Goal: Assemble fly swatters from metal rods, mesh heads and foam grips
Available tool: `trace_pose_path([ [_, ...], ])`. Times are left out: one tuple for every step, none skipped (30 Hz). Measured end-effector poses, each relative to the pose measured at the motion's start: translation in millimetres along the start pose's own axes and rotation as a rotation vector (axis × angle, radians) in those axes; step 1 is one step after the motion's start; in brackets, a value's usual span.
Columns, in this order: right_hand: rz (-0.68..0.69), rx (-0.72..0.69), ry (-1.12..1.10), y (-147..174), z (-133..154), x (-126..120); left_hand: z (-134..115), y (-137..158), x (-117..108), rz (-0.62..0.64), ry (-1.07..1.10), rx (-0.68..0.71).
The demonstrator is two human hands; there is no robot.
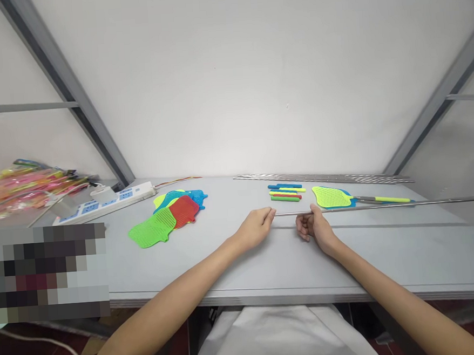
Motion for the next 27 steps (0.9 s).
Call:
trace_pose_path([
  [-0.010, 0.004, 0.004, -0.5, -0.4, -0.5, 0.0, 0.0, 0.1, 0.003, -0.009, 0.003],
  [-0.020, 0.007, 0.008, -1.0, -0.7, -0.9, 0.0, 0.0, 0.0, 0.004, -0.017, 0.005],
  [-0.029, 0.012, 0.011, -1.5, -0.9, -1.2, -0.1, 0.0, -0.2, 0.004, -0.023, 0.008],
  [-0.037, 0.017, 0.014, -1.8, -1.1, -1.4, -0.1, -0.1, -0.5, 0.000, -0.026, 0.011],
  [-0.042, 0.021, 0.015, -1.9, -1.1, -1.4, -0.1, -0.3, -1.0, -0.006, -0.029, 0.014],
  [-0.042, 0.023, 0.018, -1.8, -0.9, -1.2, 0.0, -0.5, -1.7, -0.014, -0.031, 0.017],
  [-0.040, 0.025, 0.024, -1.6, -0.5, -1.0, 0.3, -0.9, -2.5, -0.023, -0.033, 0.021],
  [-0.037, 0.025, 0.032, -1.1, 0.0, -0.6, 0.7, -1.4, -3.3, -0.033, -0.035, 0.024],
  [-0.032, 0.022, 0.041, -0.6, 0.6, -0.1, 1.2, -2.0, -4.3, -0.043, -0.038, 0.025],
  [-0.027, 0.019, 0.050, 0.0, 1.4, 0.4, 1.9, -2.6, -5.2, -0.054, -0.041, 0.025],
  [-0.021, 0.020, 0.058, 0.5, 2.1, 1.0, 2.6, -3.2, -6.1, -0.064, -0.045, 0.023],
  [-0.016, 0.022, 0.064, 1.0, 2.7, 1.4, 3.3, -3.8, -6.9, -0.074, -0.047, 0.022],
  [-0.010, 0.024, 0.067, 1.3, 3.3, 1.8, 3.7, -4.2, -7.7, -0.081, -0.049, 0.021],
  [-0.006, 0.027, 0.067, 1.5, 3.7, 2.0, 3.9, -4.5, -8.3, -0.084, -0.052, 0.021],
  [-0.004, 0.031, 0.065, 1.5, 4.0, 2.1, 3.9, -4.6, -8.8, -0.087, -0.056, 0.022],
  [-0.003, 0.034, 0.059, 1.4, 4.2, 2.1, 3.5, -4.6, -9.1, -0.087, -0.062, 0.023],
  [-0.002, 0.034, 0.050, 1.2, 4.3, 1.9, 2.9, -4.5, -9.3, -0.085, -0.068, 0.026],
  [-0.001, 0.034, 0.039, 1.1, 4.3, 1.6, 2.1, -4.3, -9.4, -0.082, -0.075, 0.031],
  [0.002, 0.034, 0.026, 0.9, 4.3, 1.3, 1.3, -4.1, -9.5, -0.080, -0.081, 0.037],
  [0.005, 0.031, 0.013, 0.9, 4.2, 0.9, 0.4, -3.9, -9.4, -0.078, -0.083, 0.045],
  [0.009, 0.029, 0.001, 0.9, 4.2, 0.5, -0.3, -3.7, -9.4, -0.078, -0.083, 0.054],
  [0.010, 0.027, -0.009, 1.1, 4.1, 0.2, -0.9, -3.5, -9.3, -0.079, -0.081, 0.061],
  [0.011, 0.025, -0.016, 1.3, 4.2, -0.1, -1.3, -3.4, -9.3, -0.080, -0.078, 0.067],
  [0.011, 0.024, -0.022, 1.5, 4.3, -0.3, -1.4, -3.3, -9.3, -0.082, -0.075, 0.071],
  [0.014, 0.021, -0.028, 1.8, 4.6, -0.4, -1.4, -3.2, -9.4, -0.083, -0.071, 0.073],
  [0.019, 0.019, -0.034, 2.1, 4.9, -0.4, -1.2, -3.0, -9.5, -0.081, -0.068, 0.076],
  [0.027, 0.016, -0.041, 2.4, 5.4, -0.3, -0.9, -2.9, -9.5, -0.078, -0.064, 0.079],
])
Point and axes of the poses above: each hand's wrist, its own y-axis away from the middle knuckle, its own x-axis out of the palm, z = x × y, the point moved 1 cm from there along -y, towards the middle knuckle, and after that the axes turned 4 degrees about z, right-handed, at the moved point
